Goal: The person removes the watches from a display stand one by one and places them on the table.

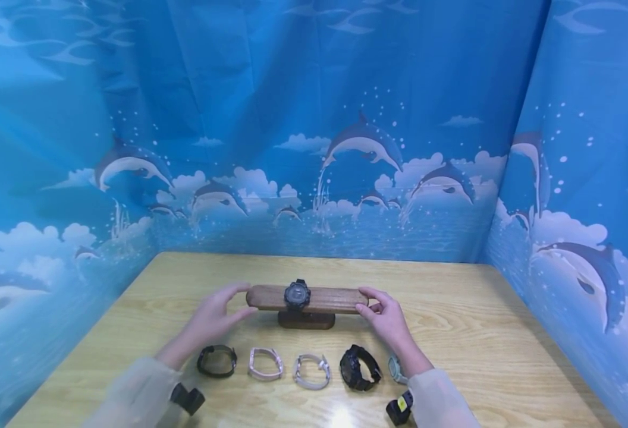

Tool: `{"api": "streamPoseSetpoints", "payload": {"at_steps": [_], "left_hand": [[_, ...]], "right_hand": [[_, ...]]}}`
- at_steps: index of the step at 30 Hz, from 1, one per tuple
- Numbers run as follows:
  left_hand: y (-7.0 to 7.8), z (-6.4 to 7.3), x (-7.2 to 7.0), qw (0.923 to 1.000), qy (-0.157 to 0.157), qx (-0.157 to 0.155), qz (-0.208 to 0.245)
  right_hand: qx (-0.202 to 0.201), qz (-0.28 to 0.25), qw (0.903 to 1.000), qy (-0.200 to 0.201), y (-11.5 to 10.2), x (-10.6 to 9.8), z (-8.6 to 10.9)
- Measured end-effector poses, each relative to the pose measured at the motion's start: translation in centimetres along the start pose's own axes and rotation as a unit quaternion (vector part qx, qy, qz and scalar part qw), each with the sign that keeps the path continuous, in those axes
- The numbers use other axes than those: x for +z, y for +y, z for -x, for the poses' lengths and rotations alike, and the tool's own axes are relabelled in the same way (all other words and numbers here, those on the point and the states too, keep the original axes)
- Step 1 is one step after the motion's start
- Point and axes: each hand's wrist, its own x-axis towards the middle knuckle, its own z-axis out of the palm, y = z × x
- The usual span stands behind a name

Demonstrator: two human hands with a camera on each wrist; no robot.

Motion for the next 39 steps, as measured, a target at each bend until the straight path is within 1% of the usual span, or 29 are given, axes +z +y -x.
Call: {"api": "streamPoseSetpoints", "payload": {"at_steps": [4,7,12,18,24,32,39], "left_hand": [[0.1,-0.6,0.5,0.9993,0.005,0.037,0.000],[0.5,-0.9,0.7,0.9988,-0.001,0.048,-0.003],[1.0,-1.4,1.0,0.9983,-0.016,0.053,-0.015],[1.3,-2.0,1.5,0.9975,-0.030,0.056,-0.030],[1.7,-2.6,2.1,0.9971,-0.046,0.056,-0.025],[2.1,-3.3,3.0,0.9959,-0.069,0.055,-0.020],[2.1,-3.6,3.8,0.9960,-0.073,0.050,-0.017]], "right_hand": [[-0.001,-0.002,1.0000,-0.001,0.3,-0.1,-0.1],[-0.004,-0.003,1.0000,0.000,0.5,-0.1,-0.1],[-0.012,0.001,0.9999,0.007,0.5,-0.1,-0.2],[-0.006,-0.007,0.9999,0.008,0.5,0.1,-0.1],[-0.004,-0.008,0.9999,0.009,0.5,0.2,0.0],[0.003,-0.002,1.0000,-0.001,0.6,0.1,0.1],[0.002,-0.002,1.0000,0.001,0.5,0.1,0.0]]}}
